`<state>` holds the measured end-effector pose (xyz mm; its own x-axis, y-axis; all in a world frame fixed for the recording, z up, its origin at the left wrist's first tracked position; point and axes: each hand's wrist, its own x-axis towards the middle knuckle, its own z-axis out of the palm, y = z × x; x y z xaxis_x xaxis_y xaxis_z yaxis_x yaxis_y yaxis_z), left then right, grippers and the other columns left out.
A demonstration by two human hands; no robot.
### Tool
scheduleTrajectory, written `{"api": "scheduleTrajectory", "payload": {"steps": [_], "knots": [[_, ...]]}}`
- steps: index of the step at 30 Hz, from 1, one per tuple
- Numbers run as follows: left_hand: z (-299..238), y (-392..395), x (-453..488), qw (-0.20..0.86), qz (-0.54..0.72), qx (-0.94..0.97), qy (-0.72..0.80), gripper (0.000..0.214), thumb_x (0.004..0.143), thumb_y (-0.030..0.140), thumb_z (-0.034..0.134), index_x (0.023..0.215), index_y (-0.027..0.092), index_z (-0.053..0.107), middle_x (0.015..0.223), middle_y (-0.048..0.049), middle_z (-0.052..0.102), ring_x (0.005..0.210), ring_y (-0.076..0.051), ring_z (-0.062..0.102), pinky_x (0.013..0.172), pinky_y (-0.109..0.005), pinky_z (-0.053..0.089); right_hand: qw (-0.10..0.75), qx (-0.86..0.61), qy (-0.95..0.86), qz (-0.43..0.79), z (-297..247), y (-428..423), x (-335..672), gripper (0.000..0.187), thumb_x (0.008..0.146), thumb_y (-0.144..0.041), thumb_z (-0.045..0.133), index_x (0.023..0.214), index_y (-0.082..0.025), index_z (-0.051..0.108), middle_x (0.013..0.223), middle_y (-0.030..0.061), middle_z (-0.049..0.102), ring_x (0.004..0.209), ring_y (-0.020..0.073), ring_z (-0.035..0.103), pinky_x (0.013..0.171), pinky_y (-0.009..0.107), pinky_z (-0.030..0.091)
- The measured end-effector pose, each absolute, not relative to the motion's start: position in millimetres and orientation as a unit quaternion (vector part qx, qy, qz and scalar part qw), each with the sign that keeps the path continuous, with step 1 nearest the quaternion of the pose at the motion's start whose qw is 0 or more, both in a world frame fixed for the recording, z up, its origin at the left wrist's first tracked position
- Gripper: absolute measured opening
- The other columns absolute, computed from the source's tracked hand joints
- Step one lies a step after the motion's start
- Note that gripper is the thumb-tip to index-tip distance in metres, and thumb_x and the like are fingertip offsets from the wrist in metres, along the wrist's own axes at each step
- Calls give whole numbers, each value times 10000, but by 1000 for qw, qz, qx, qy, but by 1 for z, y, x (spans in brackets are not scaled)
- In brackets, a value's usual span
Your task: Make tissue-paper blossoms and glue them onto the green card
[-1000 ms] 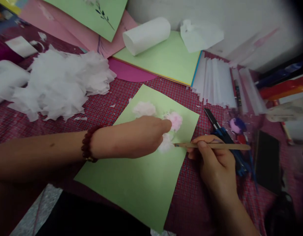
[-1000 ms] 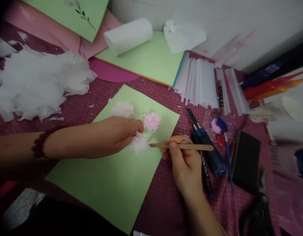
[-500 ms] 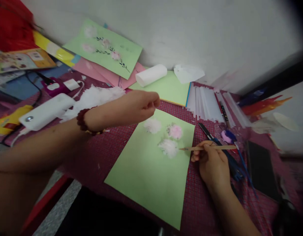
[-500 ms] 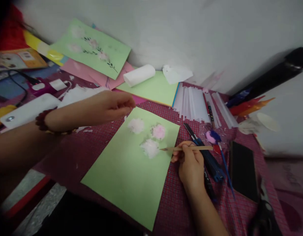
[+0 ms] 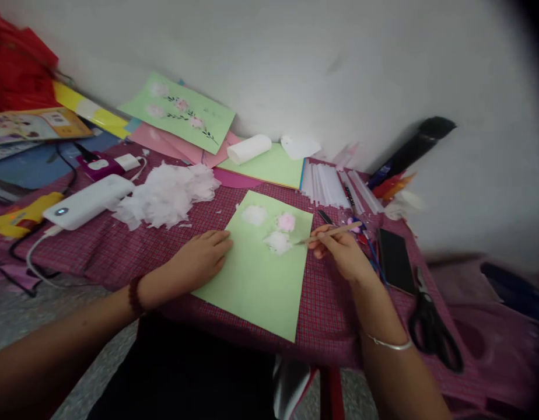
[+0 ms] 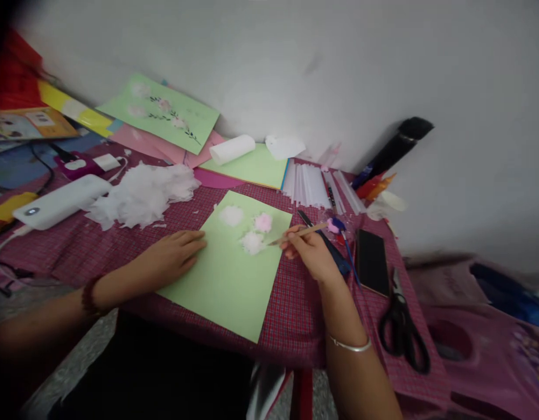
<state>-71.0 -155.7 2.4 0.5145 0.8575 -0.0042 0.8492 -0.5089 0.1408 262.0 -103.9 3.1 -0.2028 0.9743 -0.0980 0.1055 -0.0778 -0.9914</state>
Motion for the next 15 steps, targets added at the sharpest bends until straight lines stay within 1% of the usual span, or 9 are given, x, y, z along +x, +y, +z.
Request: {"api": "scheduleTrajectory", "payload": {"steps": [3,7,9,12,15], "knots": [[0,-156,-68,37,28,867,496,313,891,188,421,1129,155,621,1329,-142,541,1198,-287,515,990,-446,410,482,-472,-513,531,16,-105,267,191,747,-378,671,790,-199,621,604,-13,623,468,96,527,445,217,418],[11,-157,-66,26,26,874,485,277,912,254,436,1048,147,653,1271,-141,581,1157,-302,537,990,-486,396,526,-471,-480,520,23,-113,264,157,741,-342,665,790,-200,620,535,-55,525,428,80,453,408,210,370],[17,-163,-65,29,55,870,489,292,917,278,449,1095,143,637,1261,-135,584,1170,-291,523,1011,-476,382,532,-473,-479,513,22,-124,258,150,750,-338,655,793,-203,607,548,-51,539,436,88,463,417,220,378],[18,-178,-61,53,107,864,488,324,920,286,463,1181,147,596,1239,-119,592,1164,-261,516,1027,-454,375,531,-475,-505,487,16,-145,242,151,793,-339,621,848,-198,607,633,-15,617,472,105,513,458,242,411],[7,-192,-55,88,129,872,464,317,916,272,475,1178,134,588,1222,-117,593,1146,-241,518,1033,-424,382,528,-479,-558,425,7,-163,221,164,854,-344,567,914,-194,599,729,12,652,524,116,547,510,259,447]]}}
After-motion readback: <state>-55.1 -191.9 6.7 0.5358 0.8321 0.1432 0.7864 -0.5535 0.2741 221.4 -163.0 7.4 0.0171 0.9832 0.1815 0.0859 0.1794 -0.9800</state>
